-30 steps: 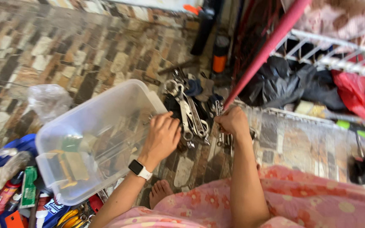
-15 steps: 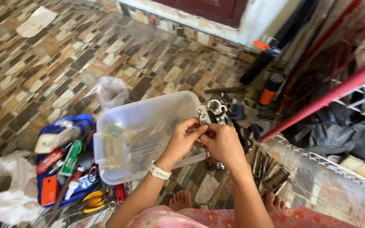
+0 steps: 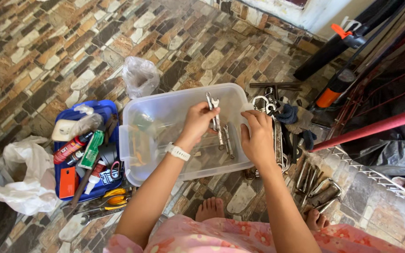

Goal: The person sits on the floor and wipes metal wrenches and sockets one at a time with a dark cloth, then places the cleaned tools into a clear plastic storage box. They continue handling the pile of wrenches beside them, wiping each tool before setting it in the box.

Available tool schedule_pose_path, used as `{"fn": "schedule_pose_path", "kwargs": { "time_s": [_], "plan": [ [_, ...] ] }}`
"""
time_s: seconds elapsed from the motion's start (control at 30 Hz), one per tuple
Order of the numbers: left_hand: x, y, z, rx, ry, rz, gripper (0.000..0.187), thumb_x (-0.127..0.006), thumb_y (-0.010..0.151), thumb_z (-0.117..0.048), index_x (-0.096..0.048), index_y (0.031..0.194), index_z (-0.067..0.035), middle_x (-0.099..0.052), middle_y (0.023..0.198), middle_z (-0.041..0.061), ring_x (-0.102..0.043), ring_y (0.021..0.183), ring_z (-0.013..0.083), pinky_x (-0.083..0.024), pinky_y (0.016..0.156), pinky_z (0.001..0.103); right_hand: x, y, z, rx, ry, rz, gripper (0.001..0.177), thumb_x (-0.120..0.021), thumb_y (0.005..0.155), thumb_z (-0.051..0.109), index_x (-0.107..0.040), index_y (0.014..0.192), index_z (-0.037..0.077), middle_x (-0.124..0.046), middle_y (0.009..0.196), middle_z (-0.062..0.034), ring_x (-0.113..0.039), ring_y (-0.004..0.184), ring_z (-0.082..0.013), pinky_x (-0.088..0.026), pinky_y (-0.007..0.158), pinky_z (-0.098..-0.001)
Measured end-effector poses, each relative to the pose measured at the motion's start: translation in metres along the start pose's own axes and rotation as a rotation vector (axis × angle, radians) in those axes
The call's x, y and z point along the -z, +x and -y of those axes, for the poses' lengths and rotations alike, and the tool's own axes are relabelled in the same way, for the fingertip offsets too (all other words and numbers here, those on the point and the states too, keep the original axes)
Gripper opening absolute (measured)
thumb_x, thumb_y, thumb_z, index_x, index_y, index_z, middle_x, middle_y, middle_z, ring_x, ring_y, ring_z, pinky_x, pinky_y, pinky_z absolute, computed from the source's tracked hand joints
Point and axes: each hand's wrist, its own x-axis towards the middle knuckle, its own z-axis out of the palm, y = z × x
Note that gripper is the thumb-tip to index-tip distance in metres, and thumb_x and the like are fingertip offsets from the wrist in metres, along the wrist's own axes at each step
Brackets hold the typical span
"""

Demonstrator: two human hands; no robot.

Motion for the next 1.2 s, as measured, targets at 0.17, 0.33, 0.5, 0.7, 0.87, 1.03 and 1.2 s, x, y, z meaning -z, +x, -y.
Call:
{"fn": "schedule_pose_path", "kwargs": {
  "time_s": [0.17, 0.33, 0.5, 0.7, 0.87, 1.03, 1.2],
  "plan": [
    [-0.010, 0.039, 0.056, 0.192, -0.019, 0.008, 0.015, -0.068, 0.094, -0.013, -0.065, 0.097, 0.002, -0.066, 0.080, 0.007, -0.067, 0.063, 0.0172, -0.064, 0.049, 0.042, -0.011, -0.002, -0.008, -0.046, -0.018, -0.003, 0.033, -0.064, 0.087, -0.005, -0.067, 0.120, 0.000, -0.061, 0.126, -0.0168, -0.052, 0.120, -0.0400, -0.043, 0.104, -0.0461],
    [-0.012, 0.066, 0.099, 0.375, 0.059, 0.043, 0.012, -0.064, 0.095, -0.008, -0.065, 0.097, 0.004, -0.067, 0.080, 0.011, -0.069, 0.065, 0.0250, -0.063, 0.053, 0.048, -0.010, 0.000, -0.006, -0.035, -0.019, -0.004, 0.032, -0.064, 0.088, -0.005, -0.066, 0.119, -0.001, -0.060, 0.127, -0.0166, -0.051, 0.119, -0.0393, -0.042, 0.104, -0.0457],
    [-0.023, 0.080, 0.127, 0.465, 0.126, -0.002, 0.007, -0.064, 0.094, -0.002, -0.065, 0.100, 0.001, -0.065, 0.084, 0.011, -0.070, 0.069, 0.0271, -0.066, 0.058, 0.050, -0.010, 0.002, -0.007, -0.029, -0.031, 0.005, 0.033, -0.062, 0.087, -0.006, -0.067, 0.119, 0.000, -0.061, 0.127, -0.0150, -0.051, 0.121, -0.0385, -0.043, 0.105, -0.0458],
    [-0.033, 0.080, 0.141, 0.454, 0.187, 0.005, 0.020, -0.059, 0.091, 0.005, -0.064, 0.108, -0.005, -0.068, 0.086, 0.012, -0.069, 0.069, 0.0258, -0.062, 0.055, 0.050, -0.008, 0.003, -0.006, -0.040, -0.052, 0.036, 0.032, -0.065, 0.087, -0.005, -0.067, 0.118, 0.001, -0.061, 0.129, -0.0147, -0.051, 0.120, -0.0373, -0.042, 0.105, -0.0463],
    [-0.034, 0.081, 0.154, 0.435, 0.295, -0.022, 0.014, -0.066, 0.090, 0.002, -0.068, 0.103, 0.005, -0.072, 0.084, 0.015, -0.071, 0.066, 0.0249, -0.063, 0.049, 0.046, -0.007, 0.005, -0.004, -0.050, -0.060, 0.047, 0.034, -0.067, 0.085, -0.003, -0.067, 0.119, 0.002, -0.061, 0.130, -0.0149, -0.050, 0.120, -0.0376, -0.041, 0.105, -0.0465],
    [-0.034, 0.080, 0.153, 0.412, 0.377, -0.019, 0.014, -0.072, 0.087, -0.001, -0.069, 0.094, 0.012, -0.073, 0.079, 0.019, -0.074, 0.064, 0.0268, -0.061, 0.048, 0.043, -0.006, 0.007, -0.004, -0.055, -0.051, 0.055, 0.033, -0.067, 0.085, -0.003, -0.067, 0.118, 0.002, -0.061, 0.130, -0.0147, -0.050, 0.120, -0.0372, -0.041, 0.105, -0.0464],
    [-0.037, 0.072, 0.133, 0.364, 0.456, -0.025, 0.021, -0.075, 0.084, -0.003, -0.064, 0.098, 0.009, -0.074, 0.085, 0.019, -0.076, 0.069, 0.0294, -0.064, 0.049, 0.042, -0.007, 0.008, -0.004, -0.065, -0.046, 0.059, 0.032, -0.067, 0.087, -0.003, -0.067, 0.118, 0.002, -0.060, 0.130, -0.0146, -0.050, 0.121, -0.0373, -0.042, 0.104, -0.0458]
  ]
}}
